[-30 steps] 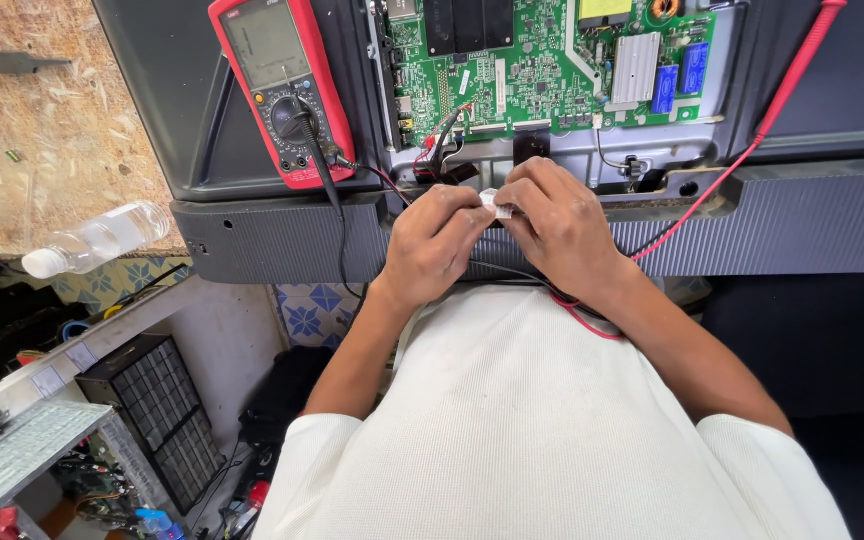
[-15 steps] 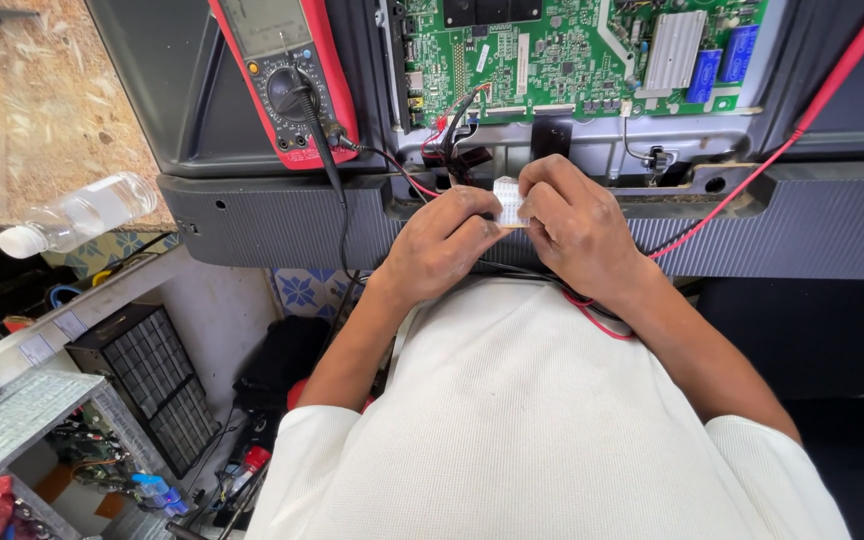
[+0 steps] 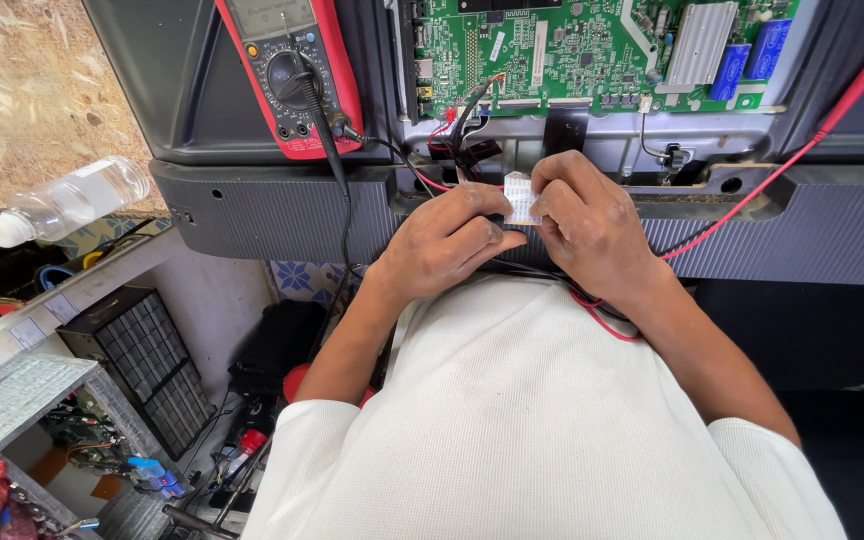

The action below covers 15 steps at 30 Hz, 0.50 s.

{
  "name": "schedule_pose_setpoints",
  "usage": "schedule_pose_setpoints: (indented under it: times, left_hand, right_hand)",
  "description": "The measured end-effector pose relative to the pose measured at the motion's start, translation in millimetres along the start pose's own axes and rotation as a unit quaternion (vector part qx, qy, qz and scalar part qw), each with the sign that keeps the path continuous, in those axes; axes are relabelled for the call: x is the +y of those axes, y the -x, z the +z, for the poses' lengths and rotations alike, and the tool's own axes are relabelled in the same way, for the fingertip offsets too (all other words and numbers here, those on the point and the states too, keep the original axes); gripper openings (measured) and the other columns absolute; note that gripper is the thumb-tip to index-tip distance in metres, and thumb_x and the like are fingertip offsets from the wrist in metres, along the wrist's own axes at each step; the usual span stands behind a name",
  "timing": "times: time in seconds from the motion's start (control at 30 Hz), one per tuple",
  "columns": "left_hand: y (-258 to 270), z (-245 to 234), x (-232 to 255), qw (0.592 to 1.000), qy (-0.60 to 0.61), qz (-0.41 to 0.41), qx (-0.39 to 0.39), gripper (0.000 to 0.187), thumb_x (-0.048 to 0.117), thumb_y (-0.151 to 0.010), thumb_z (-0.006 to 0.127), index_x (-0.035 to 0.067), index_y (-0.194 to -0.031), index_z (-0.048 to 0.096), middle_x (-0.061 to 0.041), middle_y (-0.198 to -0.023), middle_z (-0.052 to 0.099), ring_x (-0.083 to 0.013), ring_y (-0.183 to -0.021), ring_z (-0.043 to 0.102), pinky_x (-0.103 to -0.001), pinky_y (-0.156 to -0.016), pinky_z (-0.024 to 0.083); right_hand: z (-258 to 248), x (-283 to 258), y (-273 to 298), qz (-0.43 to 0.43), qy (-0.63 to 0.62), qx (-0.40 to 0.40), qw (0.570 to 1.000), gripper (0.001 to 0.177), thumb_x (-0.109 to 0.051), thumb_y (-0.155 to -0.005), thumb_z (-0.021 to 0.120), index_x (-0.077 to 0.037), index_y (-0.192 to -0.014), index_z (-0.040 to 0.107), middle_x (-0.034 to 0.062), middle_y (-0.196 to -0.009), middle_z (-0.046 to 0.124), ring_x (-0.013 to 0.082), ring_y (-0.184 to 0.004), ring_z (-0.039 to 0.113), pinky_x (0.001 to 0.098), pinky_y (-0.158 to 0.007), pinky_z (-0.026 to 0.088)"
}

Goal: The person uses a multimeter to test various points on an exposed circuit board inside an electronic device. They move the probes between different components and connectors, observing the multimeter display throughout the process.

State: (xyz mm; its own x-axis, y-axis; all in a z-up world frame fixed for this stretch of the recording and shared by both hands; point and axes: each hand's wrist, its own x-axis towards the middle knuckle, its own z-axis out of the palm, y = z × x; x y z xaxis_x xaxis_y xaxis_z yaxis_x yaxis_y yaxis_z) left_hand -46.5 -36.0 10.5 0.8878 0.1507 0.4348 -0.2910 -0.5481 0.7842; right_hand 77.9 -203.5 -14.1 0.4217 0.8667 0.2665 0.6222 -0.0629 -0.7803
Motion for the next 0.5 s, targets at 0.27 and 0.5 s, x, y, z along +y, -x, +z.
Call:
schedule_pose_setpoints:
  times: [0.27, 0.5]
  left_hand:
    - [2.1, 0.7, -2.5, 1.000, -0.006, 0.002, -0.004, 0.023, 0.006, -0.088, 0.081, 0.000, -0.079, 0.062, -0.015, -0.092, 0.068, -0.0332, -0.087, 0.073, -0.041, -0.077, 0.064]
    - [-1.0, 2.9, -2.6, 0.999, -0.040, 0.020, -0.001, 0.010, 0.011, -0.094, 0.076, 0.004, -0.091, 0.070, -0.012, -0.093, 0.069, -0.0304, -0.085, 0.073, -0.040, -0.076, 0.063]
  right_hand:
    - [-0.6, 0.4, -1.5, -0.001, 0.001, -0.004, 1.000, 0.028, 0.022, -0.083, 0.070, -0.003, -0.080, 0.057, 0.0128, -0.094, 0.055, 0.0285, -0.074, 0.063, 0.0364, -0.064, 0.058]
    - [-1.3, -0.1, -3.8, -0.007, -0.002, 0.001, 1.000, 0.028, 0.021, -0.085, 0.068, -0.003, -0.081, 0.056, 0.0114, -0.095, 0.056, 0.0296, -0.074, 0.063, 0.0372, -0.062, 0.057]
